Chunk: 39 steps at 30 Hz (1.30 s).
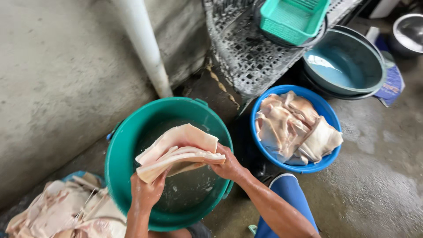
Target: The person washes several animal skins by hand in a bucket of water and then places them into a blue bowl.
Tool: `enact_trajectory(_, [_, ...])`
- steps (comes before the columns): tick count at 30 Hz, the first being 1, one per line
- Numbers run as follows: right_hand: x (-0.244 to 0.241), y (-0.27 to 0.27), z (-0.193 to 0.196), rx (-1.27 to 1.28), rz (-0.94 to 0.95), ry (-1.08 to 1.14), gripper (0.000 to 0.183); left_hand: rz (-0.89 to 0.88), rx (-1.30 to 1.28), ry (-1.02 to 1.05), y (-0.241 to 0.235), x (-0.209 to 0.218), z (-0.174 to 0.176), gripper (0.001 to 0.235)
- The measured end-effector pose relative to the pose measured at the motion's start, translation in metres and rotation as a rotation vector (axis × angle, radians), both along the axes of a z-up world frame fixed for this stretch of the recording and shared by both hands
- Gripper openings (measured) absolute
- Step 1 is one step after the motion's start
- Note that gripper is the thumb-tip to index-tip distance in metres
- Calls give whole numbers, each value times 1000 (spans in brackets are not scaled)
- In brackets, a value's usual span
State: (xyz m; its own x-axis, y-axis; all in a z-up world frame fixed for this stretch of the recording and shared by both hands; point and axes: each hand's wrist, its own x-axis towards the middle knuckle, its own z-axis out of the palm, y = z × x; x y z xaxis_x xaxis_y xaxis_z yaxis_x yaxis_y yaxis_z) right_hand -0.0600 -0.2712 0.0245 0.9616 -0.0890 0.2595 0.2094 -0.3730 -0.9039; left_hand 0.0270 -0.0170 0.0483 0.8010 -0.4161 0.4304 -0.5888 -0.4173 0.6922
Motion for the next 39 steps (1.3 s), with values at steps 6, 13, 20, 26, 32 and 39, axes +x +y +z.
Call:
enact_trajectory(6, [-22, -47, 12, -56, -99, -76, 40, -89, 37, -46, -54, 8, 29, 21])
enact_trajectory(13, [-52, -106, 18, -123, -321, -90, 33, -270, 6, 19, -152, 21, 74, 29])
enact_trajectory(20, [-91, -166, 24, 395, -499, 25, 33, -435, -18, 164, -260, 25, 95, 36])
enact_trajectory(26, [-121, -258, -4, 338, -769, 74, 45, -634, -124, 264, -378, 20, 58, 27])
enact_trajectory(32, [-133, -333, -70, 364, -907, 125, 44, -721, -150, 541, -491, 13, -15, 42])
enact_trajectory(39, [-133, -411, -180, 604, -944, 144, 46, -719, -9, 755, -598, 25, -131, 49])
